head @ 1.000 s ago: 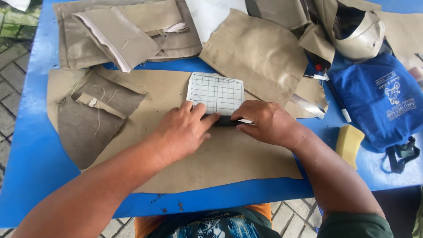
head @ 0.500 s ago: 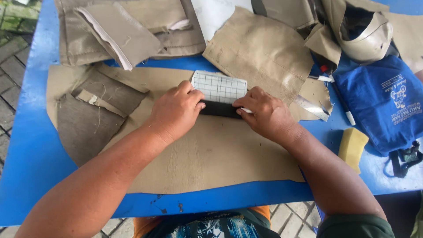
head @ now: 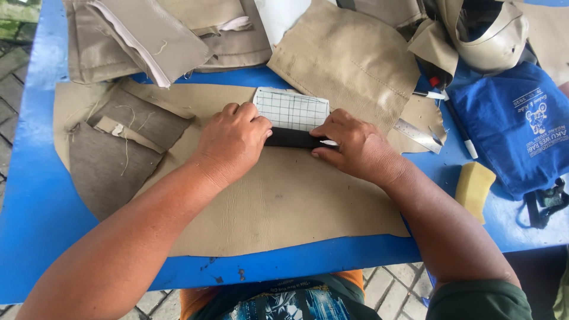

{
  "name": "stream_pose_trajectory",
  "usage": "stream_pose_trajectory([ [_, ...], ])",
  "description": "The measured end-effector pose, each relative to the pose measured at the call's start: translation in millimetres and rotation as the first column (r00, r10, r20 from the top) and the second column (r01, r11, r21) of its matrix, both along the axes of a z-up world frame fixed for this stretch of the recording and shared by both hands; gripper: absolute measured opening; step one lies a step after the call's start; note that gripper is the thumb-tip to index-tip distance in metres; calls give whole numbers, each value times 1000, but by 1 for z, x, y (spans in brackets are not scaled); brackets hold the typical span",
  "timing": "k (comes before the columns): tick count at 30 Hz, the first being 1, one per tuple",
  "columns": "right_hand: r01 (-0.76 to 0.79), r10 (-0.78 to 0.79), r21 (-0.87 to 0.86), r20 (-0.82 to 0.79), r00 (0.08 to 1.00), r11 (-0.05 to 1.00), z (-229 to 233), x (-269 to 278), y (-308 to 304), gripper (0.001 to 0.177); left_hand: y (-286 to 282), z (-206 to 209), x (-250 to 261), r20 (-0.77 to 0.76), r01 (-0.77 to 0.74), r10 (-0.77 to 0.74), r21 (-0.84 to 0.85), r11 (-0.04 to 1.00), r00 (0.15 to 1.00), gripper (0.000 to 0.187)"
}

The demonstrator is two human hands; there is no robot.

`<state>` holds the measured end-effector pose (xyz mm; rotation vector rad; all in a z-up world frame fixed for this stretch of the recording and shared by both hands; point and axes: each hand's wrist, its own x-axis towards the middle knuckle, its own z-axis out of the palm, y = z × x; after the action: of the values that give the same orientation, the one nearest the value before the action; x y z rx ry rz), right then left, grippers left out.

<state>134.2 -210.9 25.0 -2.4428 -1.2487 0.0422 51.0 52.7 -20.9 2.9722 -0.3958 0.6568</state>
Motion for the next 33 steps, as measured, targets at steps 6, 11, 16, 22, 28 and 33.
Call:
stream_pose_trajectory([
  [6, -43, 47, 47, -87, 995, 998, 6, 1, 2, 29, -1, 1, -2, -10, 23, -23, -13, 1000, 1000, 18],
  [11, -75, 81, 75, -75, 994, 994, 15, -1, 5, 30, -26, 19, -20, 159, 125, -127, 26, 992, 979, 28],
  [16, -113, 121, 96, -85, 989, 989, 30, -7, 1, 33, -45, 15, -46, -139, 195, -182, 84, 977, 973, 86],
  [22, 173, 35, 525, -362, 931, 833, 29, -2, 0, 17, -42, 29, -39, -260, 197, -175, 62, 978, 950, 90],
  [28, -9, 36, 282, -92, 995, 959, 3, 5, -6, 18, -49, 16, -47, -270, 186, -155, 94, 978, 950, 97],
  [33, 258, -146, 168, -490, 859, 951, 22, 0, -5, 25, -53, 12, -49, -229, 147, -110, 152, 977, 967, 118],
])
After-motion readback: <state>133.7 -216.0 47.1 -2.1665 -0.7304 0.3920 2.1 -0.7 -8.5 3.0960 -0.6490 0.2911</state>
